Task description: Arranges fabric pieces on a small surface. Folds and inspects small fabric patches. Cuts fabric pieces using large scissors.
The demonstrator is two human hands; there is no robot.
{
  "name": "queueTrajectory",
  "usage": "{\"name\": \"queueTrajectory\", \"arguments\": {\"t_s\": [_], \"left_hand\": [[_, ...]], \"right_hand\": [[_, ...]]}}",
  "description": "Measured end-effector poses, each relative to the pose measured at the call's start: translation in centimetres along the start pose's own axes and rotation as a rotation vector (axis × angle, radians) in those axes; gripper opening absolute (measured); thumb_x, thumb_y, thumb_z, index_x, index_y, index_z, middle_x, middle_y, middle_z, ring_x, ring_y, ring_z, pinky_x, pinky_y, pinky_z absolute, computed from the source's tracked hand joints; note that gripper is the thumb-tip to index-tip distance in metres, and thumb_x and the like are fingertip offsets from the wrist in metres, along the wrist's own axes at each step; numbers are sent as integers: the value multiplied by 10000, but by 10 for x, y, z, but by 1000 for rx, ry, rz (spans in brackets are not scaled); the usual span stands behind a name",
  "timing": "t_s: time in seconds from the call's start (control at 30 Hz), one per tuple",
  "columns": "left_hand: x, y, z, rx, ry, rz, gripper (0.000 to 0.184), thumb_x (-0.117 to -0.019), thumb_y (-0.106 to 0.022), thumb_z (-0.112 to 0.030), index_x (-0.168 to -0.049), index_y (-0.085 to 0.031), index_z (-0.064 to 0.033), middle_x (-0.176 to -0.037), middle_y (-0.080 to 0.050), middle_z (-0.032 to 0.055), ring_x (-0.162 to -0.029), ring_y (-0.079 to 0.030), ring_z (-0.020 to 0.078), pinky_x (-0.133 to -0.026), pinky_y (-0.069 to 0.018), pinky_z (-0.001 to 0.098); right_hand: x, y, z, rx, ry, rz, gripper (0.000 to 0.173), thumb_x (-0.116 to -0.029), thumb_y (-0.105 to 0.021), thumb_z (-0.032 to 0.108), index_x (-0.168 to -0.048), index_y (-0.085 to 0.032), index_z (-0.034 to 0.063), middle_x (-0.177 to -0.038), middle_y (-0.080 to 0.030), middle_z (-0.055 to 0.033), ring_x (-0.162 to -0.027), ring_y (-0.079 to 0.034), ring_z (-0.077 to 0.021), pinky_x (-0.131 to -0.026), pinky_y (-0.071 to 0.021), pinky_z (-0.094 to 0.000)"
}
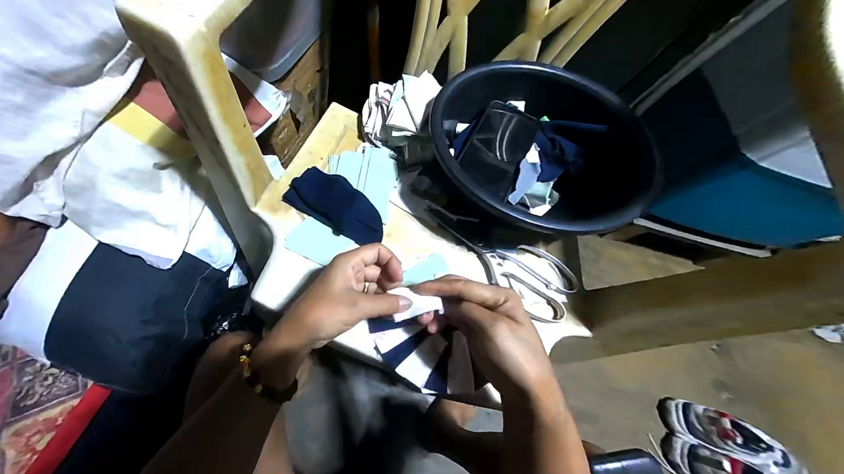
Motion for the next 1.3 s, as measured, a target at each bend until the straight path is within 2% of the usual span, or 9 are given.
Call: {"name": "queueTrajectory", "arguments": {"t_s": [0.07, 0.13, 0.23, 0.5, 0.6, 0.73, 0.87, 0.93, 1.3], "left_hand": [[2, 2, -1, -8, -12, -15, 196, -851, -675, 119, -928, -580, -34, -843, -675, 13, -687, -660, 61, -677, -588, 218], [4, 3, -1, -29, -16, -35, 199, -837, -689, 128, -904, -593, -33, -827, -675, 8, -654, -656, 51, -649, -589, 205], [4, 6, -2, -112, -12, -92, 189, -834, -710, 123, -894, -614, -29, -764, -669, -2, -624, -639, 39, -621, -567, 184], [7, 10, -4, -369, 50, -264, 162, -852, -745, 74, -892, -617, -19, -794, -662, 38, -621, -632, 60, -616, -561, 203], [9, 10, -4, -498, 114, -279, 103, -869, -747, 42, -867, -654, -3, -777, -687, 45, -639, -655, 54, -644, -564, 201], [10, 8, -1, -645, 145, -259, 19, -914, -719, -16, -932, -722, -11, -857, -709, 52, -699, -658, 28, -696, -555, 187], [10, 7, 0, -741, 105, -243, 67, -928, -706, -50, -965, -752, -17, -885, -719, 56, -723, -649, 23, -718, -541, 184], [11, 7, 0, -774, 75, -246, 67, -931, -703, -57, -951, -755, -20, -886, -719, 64, -729, -650, 30, -718, -538, 186], [11, 6, 3, -886, -79, -277, 62, -901, -715, -59, -913, -769, -33, -825, -693, 61, -740, -638, 55, -699, -518, 186]], "right_hand": [[-2, 0, -2, -179, -91, 11, 424, -915, -328, -45, -937, -748, 18, -814, -744, 20, -686, -682, -43, -685, -587, -222], [-2, 1, -4, -213, -95, -7, 362, -947, -407, 1, -893, -760, 58, -784, -738, 36, -676, -675, -29, -671, -580, -208], [-2, 3, -7, -5, -26, -78, 158, -852, -664, -51, -898, -742, 79, -782, -721, 62, -668, -654, -2, -649, -568, -182], [-5, 3, -7, 342, 94, -255, 173, -782, -773, -22, -879, -665, 73, -727, -633, 58, -618, -583, 20, -582, -496, -132], [-3, 3, -8, 470, 111, -266, 146, -806, -774, 23, -870, -650, 69, -727, -630, 49, -627, -581, 32, -591, -486, -127], [-1, 0, -14, 640, 93, -241, 7, -874, -708, 60, -872, -707, 66, -766, -677, 21, -665, -606, 28, -630, -500, -148], [-1, -3, -17, 739, 122, -223, 85, -886, -697, 47, -920, -775, 52, -870, -726, -69, -789, -687, -124, -740, -567, -334], [-2, -5, -18, 764, 143, -222, 97, -889, -696, 42, -922, -786, 56, -875, -728, -81, -806, -695, -156, -747, -566, -375], [-2, -6, -20, 797, 138, -235, 90, -883, -701, 80, -908, -786, 68, -875, -726, -66, -798, -687, -144, -733, -557, -348]]}}
Point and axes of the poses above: each hand's wrist, its own x-axis away from the middle knuckle, its own y-axis out of the back of the hand, z = x × y, the point moved 4 cm from there along -x, towards the middle knuckle
